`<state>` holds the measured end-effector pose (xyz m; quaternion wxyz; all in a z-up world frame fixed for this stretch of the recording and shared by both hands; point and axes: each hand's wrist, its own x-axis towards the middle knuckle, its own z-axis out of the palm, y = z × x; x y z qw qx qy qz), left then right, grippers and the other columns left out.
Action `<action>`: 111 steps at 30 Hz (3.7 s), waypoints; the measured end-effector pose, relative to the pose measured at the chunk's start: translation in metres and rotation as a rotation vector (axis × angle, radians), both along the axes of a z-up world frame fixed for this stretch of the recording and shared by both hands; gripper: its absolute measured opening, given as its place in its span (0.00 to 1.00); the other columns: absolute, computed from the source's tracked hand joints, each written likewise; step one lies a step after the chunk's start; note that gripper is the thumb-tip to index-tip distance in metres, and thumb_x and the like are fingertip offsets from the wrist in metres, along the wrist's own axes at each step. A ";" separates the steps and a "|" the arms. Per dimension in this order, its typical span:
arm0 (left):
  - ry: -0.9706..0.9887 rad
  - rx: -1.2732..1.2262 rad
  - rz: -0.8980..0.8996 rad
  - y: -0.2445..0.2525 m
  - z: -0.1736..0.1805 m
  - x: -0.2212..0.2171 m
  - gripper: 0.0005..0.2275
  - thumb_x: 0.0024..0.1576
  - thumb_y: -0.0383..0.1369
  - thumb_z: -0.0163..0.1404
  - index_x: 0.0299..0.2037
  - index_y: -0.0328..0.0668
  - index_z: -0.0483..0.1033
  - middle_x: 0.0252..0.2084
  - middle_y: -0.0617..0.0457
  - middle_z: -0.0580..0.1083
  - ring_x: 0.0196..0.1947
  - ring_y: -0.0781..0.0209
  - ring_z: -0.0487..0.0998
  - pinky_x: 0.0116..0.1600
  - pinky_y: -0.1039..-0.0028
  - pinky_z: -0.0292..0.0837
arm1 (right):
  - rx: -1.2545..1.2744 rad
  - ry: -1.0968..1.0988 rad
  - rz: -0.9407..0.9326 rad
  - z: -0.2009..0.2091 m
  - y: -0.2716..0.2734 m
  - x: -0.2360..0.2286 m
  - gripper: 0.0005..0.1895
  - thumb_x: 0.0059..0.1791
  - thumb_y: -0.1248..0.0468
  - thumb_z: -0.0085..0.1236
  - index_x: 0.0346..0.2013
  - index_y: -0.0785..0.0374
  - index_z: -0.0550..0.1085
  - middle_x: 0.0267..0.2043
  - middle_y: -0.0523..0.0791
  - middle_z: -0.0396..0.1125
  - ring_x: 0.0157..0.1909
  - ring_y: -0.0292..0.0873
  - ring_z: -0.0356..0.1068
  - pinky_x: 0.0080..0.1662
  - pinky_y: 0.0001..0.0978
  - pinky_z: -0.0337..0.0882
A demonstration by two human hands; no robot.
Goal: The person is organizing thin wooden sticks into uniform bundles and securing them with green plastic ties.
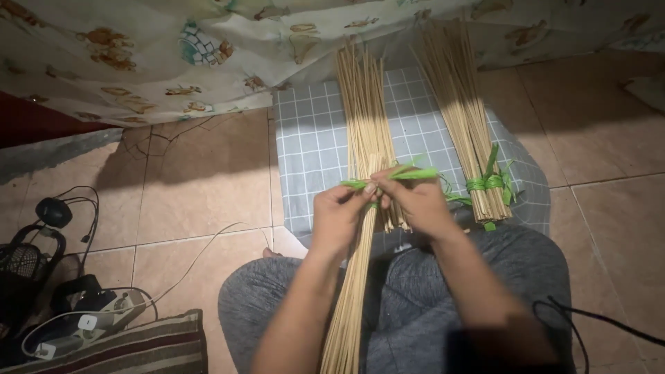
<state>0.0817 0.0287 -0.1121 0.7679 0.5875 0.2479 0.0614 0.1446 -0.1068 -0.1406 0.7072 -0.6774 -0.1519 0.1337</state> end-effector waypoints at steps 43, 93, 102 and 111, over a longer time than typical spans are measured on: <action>-0.178 0.352 0.168 -0.005 -0.005 -0.029 0.08 0.53 0.28 0.61 0.23 0.38 0.79 0.35 0.52 0.70 0.36 0.66 0.67 0.42 0.76 0.66 | -0.383 -0.694 -0.094 0.031 0.011 -0.042 0.12 0.53 0.66 0.51 0.24 0.61 0.71 0.28 0.46 0.64 0.34 0.51 0.66 0.41 0.44 0.66; 0.051 0.336 -0.176 0.052 -0.019 -0.012 0.20 0.58 0.41 0.57 0.58 0.38 0.76 0.48 0.37 0.78 0.48 0.44 0.81 0.49 0.59 0.79 | -1.126 -0.104 -0.462 0.079 -0.167 -0.044 0.18 0.43 0.55 0.65 0.32 0.69 0.76 0.21 0.54 0.65 0.26 0.53 0.64 0.33 0.43 0.62; 0.394 1.095 -0.377 0.045 -0.023 -0.004 0.23 0.58 0.50 0.53 0.59 0.47 0.76 0.50 0.45 0.75 0.51 0.39 0.79 0.51 0.51 0.75 | -1.393 -0.210 -0.328 0.049 -0.132 0.046 0.29 0.50 0.46 0.56 0.61 0.58 0.74 0.45 0.53 0.76 0.56 0.59 0.73 0.55 0.55 0.71; 0.314 1.248 -0.434 0.034 -0.023 -0.005 0.15 0.59 0.39 0.50 0.48 0.35 0.79 0.42 0.39 0.76 0.43 0.34 0.82 0.45 0.52 0.78 | -1.335 -0.763 -0.511 0.017 -0.110 0.009 0.12 0.53 0.60 0.56 0.46 0.62 0.79 0.38 0.50 0.67 0.44 0.55 0.72 0.47 0.44 0.72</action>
